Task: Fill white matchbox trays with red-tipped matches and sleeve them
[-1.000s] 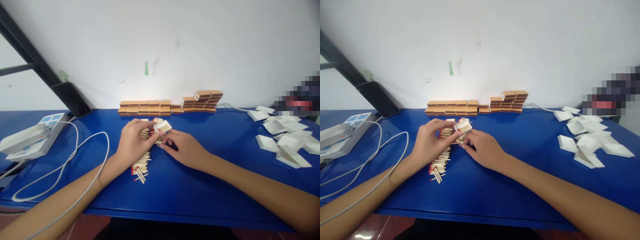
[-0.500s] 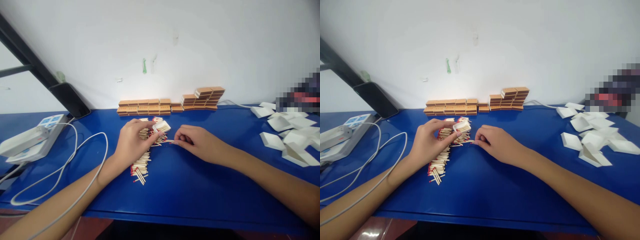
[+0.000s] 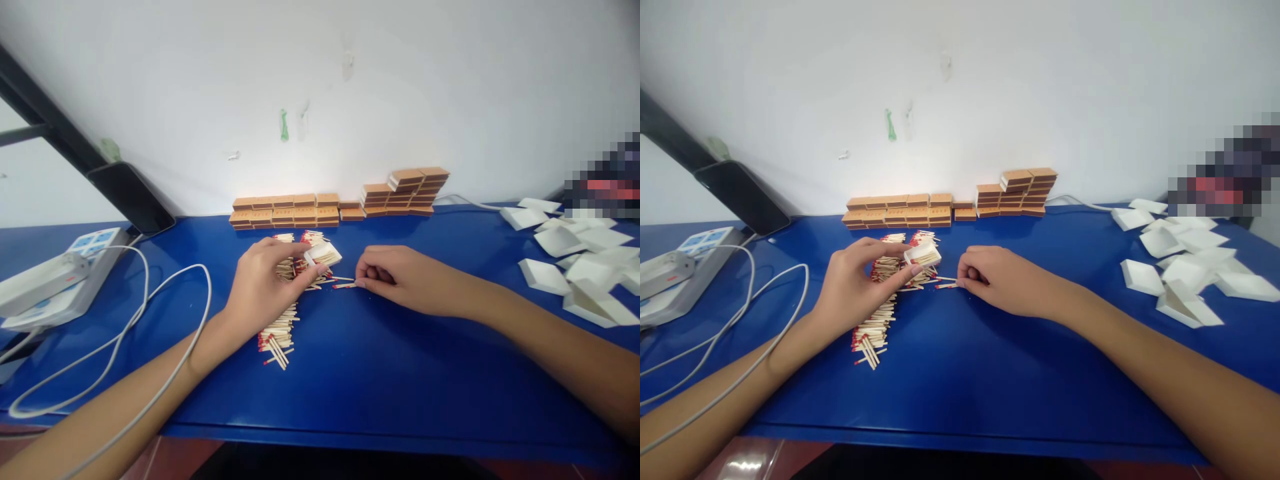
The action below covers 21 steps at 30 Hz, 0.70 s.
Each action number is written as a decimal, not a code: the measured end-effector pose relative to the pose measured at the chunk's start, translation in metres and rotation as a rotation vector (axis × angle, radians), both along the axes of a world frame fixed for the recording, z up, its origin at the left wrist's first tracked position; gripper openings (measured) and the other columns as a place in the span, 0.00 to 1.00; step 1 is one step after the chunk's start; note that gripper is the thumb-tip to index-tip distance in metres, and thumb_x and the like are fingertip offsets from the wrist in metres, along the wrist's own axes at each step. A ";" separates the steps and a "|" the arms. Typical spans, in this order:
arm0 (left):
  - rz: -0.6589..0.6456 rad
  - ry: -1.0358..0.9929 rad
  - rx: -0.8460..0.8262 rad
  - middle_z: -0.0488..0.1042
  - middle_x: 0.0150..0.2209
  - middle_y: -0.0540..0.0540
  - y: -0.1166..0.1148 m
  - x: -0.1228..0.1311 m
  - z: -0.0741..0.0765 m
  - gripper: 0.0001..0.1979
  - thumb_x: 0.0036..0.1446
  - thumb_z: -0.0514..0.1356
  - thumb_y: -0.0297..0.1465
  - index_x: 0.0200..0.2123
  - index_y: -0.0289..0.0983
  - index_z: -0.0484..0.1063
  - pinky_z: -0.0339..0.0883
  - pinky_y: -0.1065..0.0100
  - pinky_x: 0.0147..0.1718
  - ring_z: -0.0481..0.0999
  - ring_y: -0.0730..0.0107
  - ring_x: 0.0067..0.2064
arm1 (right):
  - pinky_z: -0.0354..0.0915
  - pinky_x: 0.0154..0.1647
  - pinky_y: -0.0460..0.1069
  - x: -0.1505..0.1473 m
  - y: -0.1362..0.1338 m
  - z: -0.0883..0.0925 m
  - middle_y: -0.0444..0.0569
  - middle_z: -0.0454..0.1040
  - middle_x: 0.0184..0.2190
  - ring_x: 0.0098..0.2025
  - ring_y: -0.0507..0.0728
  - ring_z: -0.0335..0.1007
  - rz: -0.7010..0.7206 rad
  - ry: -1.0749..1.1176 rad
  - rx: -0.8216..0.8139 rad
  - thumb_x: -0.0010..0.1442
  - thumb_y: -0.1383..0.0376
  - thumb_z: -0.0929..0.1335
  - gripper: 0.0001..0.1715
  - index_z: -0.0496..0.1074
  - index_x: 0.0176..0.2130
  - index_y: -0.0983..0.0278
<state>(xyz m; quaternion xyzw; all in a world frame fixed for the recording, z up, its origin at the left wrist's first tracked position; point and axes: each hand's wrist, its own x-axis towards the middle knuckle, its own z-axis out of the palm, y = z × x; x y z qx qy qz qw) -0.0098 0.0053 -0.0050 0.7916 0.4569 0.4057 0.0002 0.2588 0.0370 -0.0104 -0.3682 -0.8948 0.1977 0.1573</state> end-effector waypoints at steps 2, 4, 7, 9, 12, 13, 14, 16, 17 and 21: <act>-0.001 -0.001 -0.001 0.85 0.40 0.46 0.000 0.000 0.001 0.14 0.60 0.72 0.41 0.43 0.39 0.83 0.75 0.59 0.42 0.83 0.59 0.41 | 0.60 0.34 0.51 0.002 0.001 0.001 0.46 0.74 0.32 0.32 0.55 0.67 -0.002 -0.033 -0.021 0.68 0.59 0.68 0.09 0.73 0.37 0.60; 0.005 -0.003 0.004 0.85 0.40 0.46 -0.001 0.000 0.001 0.14 0.60 0.72 0.42 0.43 0.39 0.83 0.75 0.59 0.42 0.83 0.59 0.41 | 0.60 0.33 0.51 0.004 0.003 0.001 0.46 0.74 0.32 0.32 0.56 0.68 -0.012 -0.067 -0.039 0.67 0.57 0.69 0.10 0.74 0.37 0.60; 0.006 -0.003 0.013 0.85 0.39 0.46 0.000 -0.001 0.002 0.14 0.59 0.72 0.42 0.44 0.39 0.83 0.75 0.59 0.41 0.83 0.59 0.40 | 0.60 0.33 0.51 0.007 0.004 0.002 0.47 0.75 0.32 0.32 0.56 0.68 -0.011 -0.086 -0.062 0.69 0.58 0.67 0.12 0.74 0.36 0.60; 0.001 -0.004 0.020 0.85 0.39 0.46 0.000 -0.001 0.001 0.14 0.60 0.72 0.41 0.44 0.38 0.83 0.75 0.59 0.41 0.82 0.59 0.40 | 0.61 0.32 0.51 0.008 0.004 0.003 0.47 0.75 0.33 0.32 0.56 0.68 -0.002 -0.079 -0.083 0.70 0.58 0.66 0.13 0.75 0.36 0.60; -0.010 0.003 0.020 0.85 0.40 0.45 0.000 -0.001 0.001 0.14 0.60 0.72 0.41 0.44 0.39 0.83 0.75 0.59 0.41 0.83 0.59 0.41 | 0.60 0.31 0.51 0.006 0.000 0.006 0.47 0.75 0.32 0.31 0.56 0.68 -0.002 -0.070 -0.118 0.69 0.56 0.67 0.13 0.75 0.36 0.60; -0.013 0.006 0.016 0.85 0.40 0.45 0.000 -0.001 0.000 0.14 0.60 0.72 0.41 0.44 0.39 0.83 0.75 0.59 0.42 0.83 0.58 0.41 | 0.60 0.30 0.51 0.004 -0.002 0.006 0.47 0.75 0.32 0.30 0.56 0.68 -0.001 -0.068 -0.127 0.69 0.55 0.68 0.13 0.75 0.36 0.59; -0.015 0.006 0.012 0.85 0.40 0.45 0.000 0.000 0.000 0.14 0.61 0.72 0.41 0.44 0.39 0.83 0.75 0.59 0.41 0.83 0.58 0.41 | 0.61 0.30 0.51 0.002 -0.004 0.005 0.47 0.75 0.32 0.31 0.56 0.68 0.002 -0.066 -0.128 0.69 0.55 0.68 0.13 0.74 0.36 0.59; -0.016 0.004 0.006 0.85 0.40 0.45 0.000 0.000 0.000 0.14 0.60 0.72 0.41 0.44 0.39 0.83 0.75 0.59 0.42 0.83 0.58 0.41 | 0.61 0.32 0.51 -0.002 -0.007 0.003 0.46 0.75 0.32 0.32 0.56 0.69 0.007 -0.055 -0.103 0.70 0.56 0.67 0.13 0.73 0.35 0.59; -0.016 0.003 0.005 0.85 0.40 0.45 -0.001 0.000 0.000 0.13 0.61 0.72 0.40 0.44 0.39 0.83 0.75 0.59 0.42 0.83 0.58 0.41 | 0.61 0.32 0.51 -0.004 -0.008 0.001 0.46 0.75 0.32 0.32 0.56 0.69 0.004 -0.046 -0.079 0.70 0.57 0.67 0.13 0.72 0.35 0.59; -0.020 0.009 0.011 0.85 0.40 0.45 -0.001 0.000 0.001 0.13 0.61 0.71 0.41 0.44 0.40 0.83 0.75 0.59 0.42 0.83 0.58 0.41 | 0.60 0.32 0.50 -0.008 -0.009 -0.004 0.46 0.74 0.32 0.31 0.55 0.68 -0.021 -0.005 -0.005 0.70 0.58 0.67 0.10 0.72 0.38 0.59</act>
